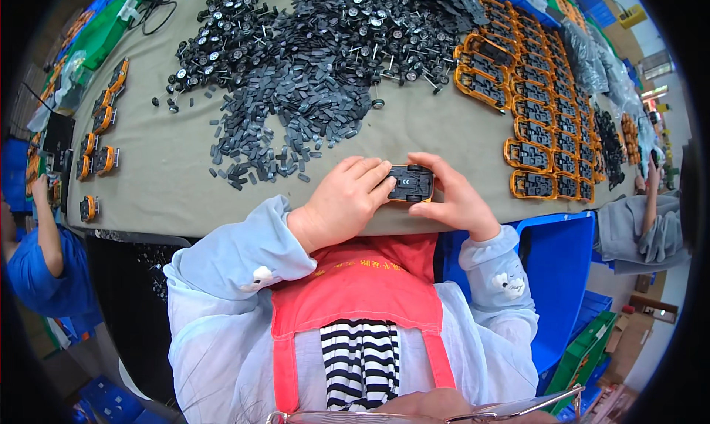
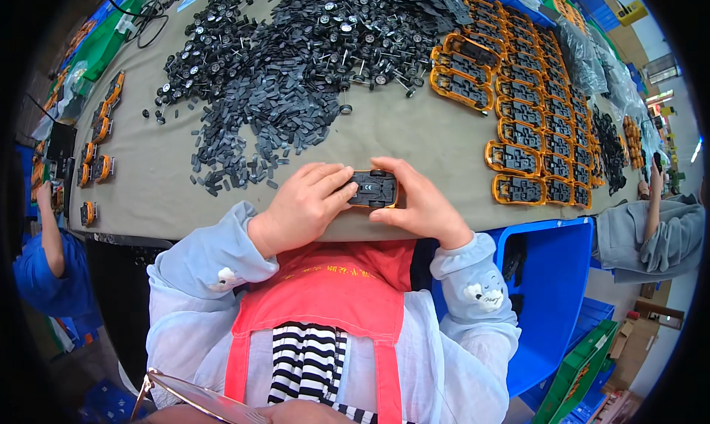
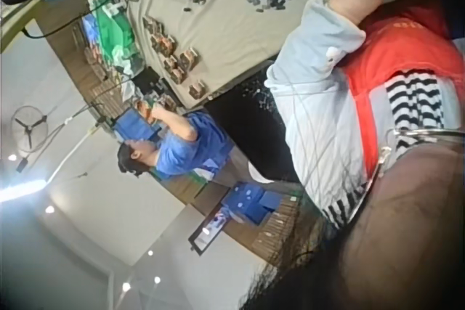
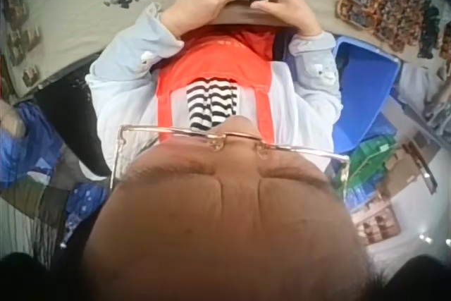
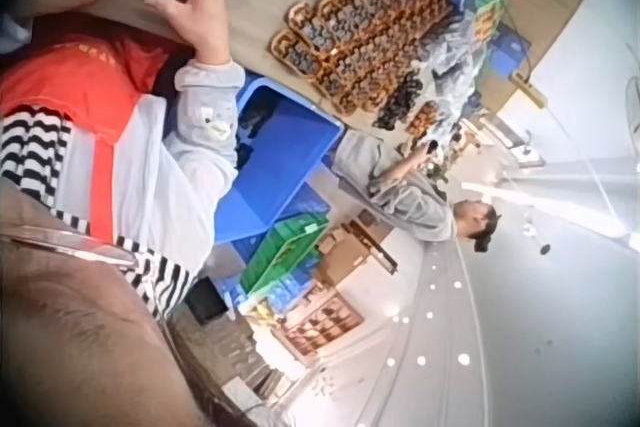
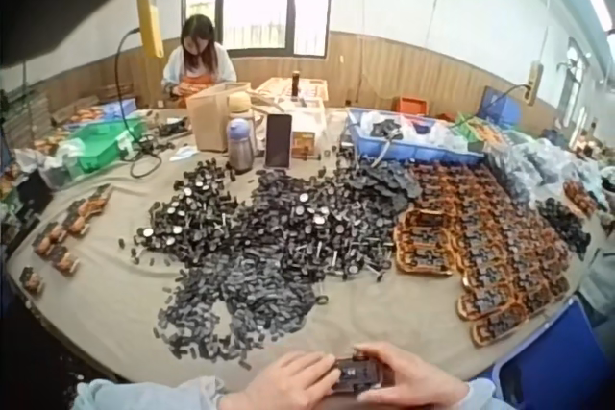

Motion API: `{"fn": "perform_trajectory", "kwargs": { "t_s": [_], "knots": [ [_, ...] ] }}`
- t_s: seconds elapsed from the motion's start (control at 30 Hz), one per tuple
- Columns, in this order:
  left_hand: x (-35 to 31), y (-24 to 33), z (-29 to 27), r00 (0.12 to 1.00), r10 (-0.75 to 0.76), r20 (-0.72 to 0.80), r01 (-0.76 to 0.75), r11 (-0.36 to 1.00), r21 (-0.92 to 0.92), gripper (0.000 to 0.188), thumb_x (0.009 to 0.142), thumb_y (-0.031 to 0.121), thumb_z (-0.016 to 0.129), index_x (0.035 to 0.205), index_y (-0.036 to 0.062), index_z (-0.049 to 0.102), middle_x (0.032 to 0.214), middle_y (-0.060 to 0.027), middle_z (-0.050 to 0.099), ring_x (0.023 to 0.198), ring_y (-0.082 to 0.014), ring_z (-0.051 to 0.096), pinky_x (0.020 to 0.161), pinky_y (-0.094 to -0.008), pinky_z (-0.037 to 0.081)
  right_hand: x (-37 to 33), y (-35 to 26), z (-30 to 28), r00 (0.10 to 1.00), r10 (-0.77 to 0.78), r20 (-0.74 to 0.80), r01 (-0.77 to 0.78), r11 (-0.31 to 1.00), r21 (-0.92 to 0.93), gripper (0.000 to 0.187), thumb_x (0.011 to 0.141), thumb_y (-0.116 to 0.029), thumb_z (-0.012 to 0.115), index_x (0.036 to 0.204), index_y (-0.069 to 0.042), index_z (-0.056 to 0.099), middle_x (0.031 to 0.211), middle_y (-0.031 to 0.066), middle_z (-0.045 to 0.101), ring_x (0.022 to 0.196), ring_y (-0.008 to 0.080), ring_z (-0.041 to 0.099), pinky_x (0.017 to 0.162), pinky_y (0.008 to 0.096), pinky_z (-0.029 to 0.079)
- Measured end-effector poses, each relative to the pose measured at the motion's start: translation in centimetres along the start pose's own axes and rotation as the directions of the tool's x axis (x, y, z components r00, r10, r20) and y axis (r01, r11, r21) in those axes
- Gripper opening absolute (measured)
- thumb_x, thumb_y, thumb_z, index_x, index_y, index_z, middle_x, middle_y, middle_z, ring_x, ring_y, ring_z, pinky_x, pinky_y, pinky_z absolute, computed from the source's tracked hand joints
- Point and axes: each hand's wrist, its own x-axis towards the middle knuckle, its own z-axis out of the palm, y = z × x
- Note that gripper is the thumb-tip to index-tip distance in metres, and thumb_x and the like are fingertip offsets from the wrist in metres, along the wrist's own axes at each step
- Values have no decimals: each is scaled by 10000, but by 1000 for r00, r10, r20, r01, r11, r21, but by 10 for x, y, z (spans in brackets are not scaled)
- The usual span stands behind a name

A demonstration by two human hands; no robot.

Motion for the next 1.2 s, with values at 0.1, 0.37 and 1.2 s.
{"fn": "perform_trajectory", "kwargs": {
  "t_s": [0.1,0.37,1.2],
  "knots": [
    [-8,5,3,997,82,-13,-79,985,154,352,779,144,741,1086,-24,703,1193,-174,676,1110,-319,652,978,-467,502,3,2,-3,942,333,35,-332,920,209,382,899,-203,741,1195,17,645,1026,149,711,784,160,680,723,326,558],
    [3,-5,-9,979,117,-169,-98,988,119,255,798,148,762,1024,36,721,1060,-111,695,1002,-284,667,920,-426,510,0,16,16,906,418,-71,-336,810,480,277,910,-170,718,1109,16,671,944,44,694,809,91,616,727,263,523],
    [-304,-116,-240,-177,-983,-41,343,-22,-939,362,979,351,663,1103,10,666,1001,-140,712,857,-249,704,816,-390,606,22,12,64,968,112,-225,-28,938,346,60,957,12,594,998,6,637,1014,40,597,913,120,563,807,257,471]
  ]
}}
